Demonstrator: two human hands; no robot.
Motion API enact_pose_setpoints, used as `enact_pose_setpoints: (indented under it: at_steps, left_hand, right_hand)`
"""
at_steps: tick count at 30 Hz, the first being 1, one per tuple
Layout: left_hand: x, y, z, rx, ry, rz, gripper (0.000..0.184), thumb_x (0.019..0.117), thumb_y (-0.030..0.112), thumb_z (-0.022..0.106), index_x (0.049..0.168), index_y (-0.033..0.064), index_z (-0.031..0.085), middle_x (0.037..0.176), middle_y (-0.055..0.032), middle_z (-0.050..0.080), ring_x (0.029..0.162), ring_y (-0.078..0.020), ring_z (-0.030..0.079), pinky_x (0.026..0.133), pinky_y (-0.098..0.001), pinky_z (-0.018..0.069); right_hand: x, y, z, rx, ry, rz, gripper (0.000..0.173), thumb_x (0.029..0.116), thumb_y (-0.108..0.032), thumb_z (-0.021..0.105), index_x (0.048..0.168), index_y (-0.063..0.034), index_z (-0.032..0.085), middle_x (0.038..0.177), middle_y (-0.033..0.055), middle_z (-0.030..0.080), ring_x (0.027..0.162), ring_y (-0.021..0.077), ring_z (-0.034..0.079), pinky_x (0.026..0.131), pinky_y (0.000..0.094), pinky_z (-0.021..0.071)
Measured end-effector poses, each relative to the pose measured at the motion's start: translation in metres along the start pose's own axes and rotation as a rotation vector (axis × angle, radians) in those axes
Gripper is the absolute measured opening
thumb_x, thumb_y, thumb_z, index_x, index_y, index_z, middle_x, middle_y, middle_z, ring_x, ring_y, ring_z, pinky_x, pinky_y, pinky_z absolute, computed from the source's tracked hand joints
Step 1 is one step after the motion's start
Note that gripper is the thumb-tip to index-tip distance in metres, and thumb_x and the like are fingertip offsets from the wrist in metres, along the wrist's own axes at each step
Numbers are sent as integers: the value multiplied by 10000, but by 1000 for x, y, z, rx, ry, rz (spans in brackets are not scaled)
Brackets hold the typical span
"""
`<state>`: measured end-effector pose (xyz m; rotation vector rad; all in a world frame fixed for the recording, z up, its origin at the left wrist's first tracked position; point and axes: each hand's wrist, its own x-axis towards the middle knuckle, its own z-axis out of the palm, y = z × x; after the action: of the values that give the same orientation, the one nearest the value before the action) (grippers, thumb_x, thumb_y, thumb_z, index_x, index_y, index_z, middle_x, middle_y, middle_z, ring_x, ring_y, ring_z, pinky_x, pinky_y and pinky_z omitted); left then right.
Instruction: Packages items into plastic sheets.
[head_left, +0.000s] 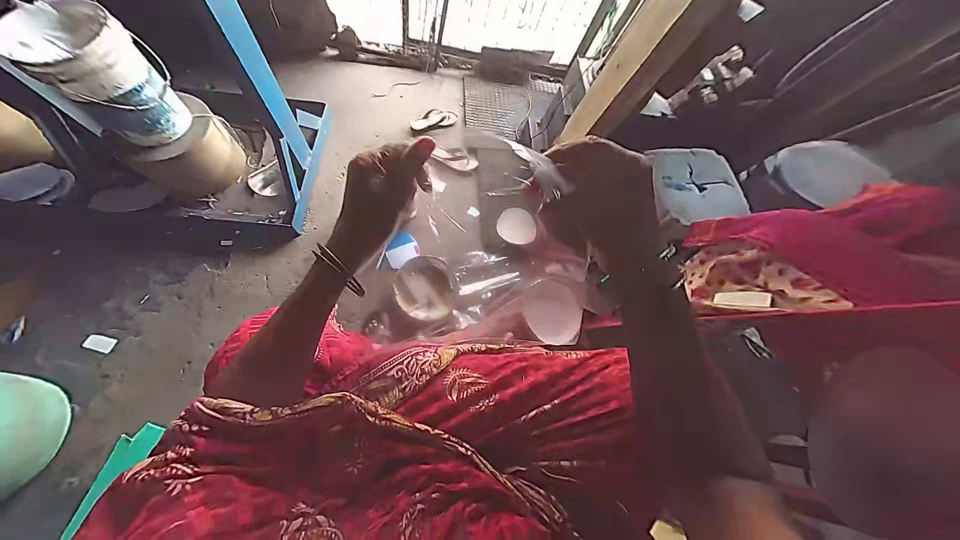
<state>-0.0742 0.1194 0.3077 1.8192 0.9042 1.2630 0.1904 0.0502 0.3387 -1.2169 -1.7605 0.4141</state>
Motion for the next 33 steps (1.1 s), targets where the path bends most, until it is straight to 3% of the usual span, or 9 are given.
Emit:
enact_pose_setpoints:
  at_steps: [3,6,11,14,17,20,22,25,33]
  left_hand:
    - [11,-18,-10,-55,-8,1,259,1071,236,515,923,83,662,637,132,578,537,39,531,554,-162,485]
    - [15,-27,-18,-39,-19,-52,221,1064,213,536,1060,47,683,742,117,635,586,43,557,579,-162,507]
    - [22,-41,-24,-115,-20,-170,225,1097,267,463,992,136,613,737,146,607,573,40,547,559,-159,495]
    - [17,-34,-19,-123,9,-277,298,1106,291,432,956,99,604,721,116,599,602,24,571,587,-174,521]
    - [14,-26,-17,-139,1,-333,501,1124,418,289,964,76,618,731,71,617,635,-19,589,625,-223,530]
    - [13,-29,-18,-153,-149,-286,650,1103,492,187,1149,34,647,858,7,669,737,-78,630,706,-281,551]
    - [13,-29,-18,-151,-222,-201,525,1089,424,302,1267,19,585,901,3,687,752,-74,639,701,-268,552]
    - [12,-20,-13,-170,-227,-162,363,1023,285,567,1279,29,591,916,1,689,739,-71,650,661,-241,563]
    - [13,-22,-5,-248,-58,-105,136,1059,118,530,1058,30,633,842,18,705,722,-58,675,666,-237,577]
  right_hand:
    - [4,11,-2,328,8,186,152,961,-88,656,1106,-44,640,955,-15,747,732,75,716,659,255,627]
    - [7,14,-2,424,11,328,120,988,-91,642,1103,-60,649,925,-15,743,733,85,705,643,257,609]
    - [20,23,14,458,39,339,52,1021,-103,601,1020,-67,639,810,-25,703,640,74,659,599,242,582]
    - [26,21,22,407,55,372,119,1062,-159,534,1024,-67,599,774,-44,616,630,57,624,607,251,582]
    - [33,23,26,399,43,371,194,1090,-222,471,1015,-71,565,783,-19,565,626,78,617,627,288,604]
    - [32,25,27,433,52,401,213,1099,-251,452,993,-99,556,742,-31,539,582,74,594,604,287,596]
    - [31,24,27,452,39,417,203,1101,-260,451,980,-121,536,713,-46,513,555,64,572,583,271,586]
    - [29,25,28,447,10,406,216,1098,-270,467,952,-127,538,668,-45,493,520,72,555,543,268,572]
    - [23,21,27,485,-62,316,177,1084,-230,492,971,-116,566,655,-46,521,493,50,531,487,221,524]
